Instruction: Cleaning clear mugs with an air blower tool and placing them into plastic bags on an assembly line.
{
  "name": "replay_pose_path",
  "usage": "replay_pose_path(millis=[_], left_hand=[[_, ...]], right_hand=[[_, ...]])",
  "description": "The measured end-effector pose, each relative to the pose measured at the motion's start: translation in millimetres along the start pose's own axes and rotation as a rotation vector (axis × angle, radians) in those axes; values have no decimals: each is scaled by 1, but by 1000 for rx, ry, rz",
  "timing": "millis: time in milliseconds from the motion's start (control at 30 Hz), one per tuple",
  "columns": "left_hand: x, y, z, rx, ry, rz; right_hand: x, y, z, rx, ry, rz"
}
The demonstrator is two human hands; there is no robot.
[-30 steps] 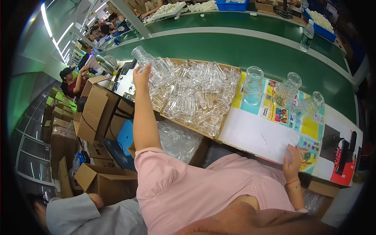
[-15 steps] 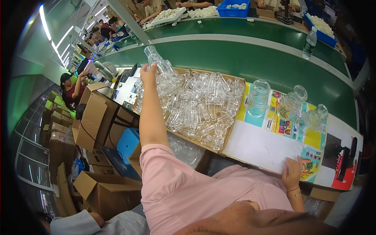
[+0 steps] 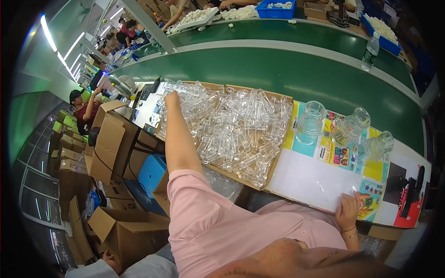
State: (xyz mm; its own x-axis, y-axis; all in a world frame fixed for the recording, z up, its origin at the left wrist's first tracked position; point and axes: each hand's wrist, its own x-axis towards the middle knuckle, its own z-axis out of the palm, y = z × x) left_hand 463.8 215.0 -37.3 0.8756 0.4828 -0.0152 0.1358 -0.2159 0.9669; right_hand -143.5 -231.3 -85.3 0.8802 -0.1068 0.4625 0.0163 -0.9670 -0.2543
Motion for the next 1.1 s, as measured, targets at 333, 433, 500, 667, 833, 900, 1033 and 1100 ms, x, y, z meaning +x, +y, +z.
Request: replay_pose_path(millis=[333, 433, 500, 667, 833, 900, 1033, 1100], left_hand=[[-38, 12, -17, 681, 176, 398], [-48, 17, -33, 404, 239, 635], [-40, 10, -63, 343, 292, 596], [-6, -49, -150, 357, 114, 290], [-35, -82, -165, 883, -61, 386], [-49, -76, -158, 940, -50, 406], [-59, -65, -146, 1199, -110, 461], [-55, -64, -137, 1316, -81, 446]], right_hand=[[3, -2, 1, 11, -11, 7], [-1, -4, 0, 15, -20, 17], [-3, -6, -2, 6, -25, 7], [0, -5, 0, -8, -9, -6], [-2, 0, 3, -6, -11, -11], [-2, -1, 2, -28, -7, -15], [-6, -3, 4, -63, 23, -12], [-13, -1, 5, -52, 40, 7]])
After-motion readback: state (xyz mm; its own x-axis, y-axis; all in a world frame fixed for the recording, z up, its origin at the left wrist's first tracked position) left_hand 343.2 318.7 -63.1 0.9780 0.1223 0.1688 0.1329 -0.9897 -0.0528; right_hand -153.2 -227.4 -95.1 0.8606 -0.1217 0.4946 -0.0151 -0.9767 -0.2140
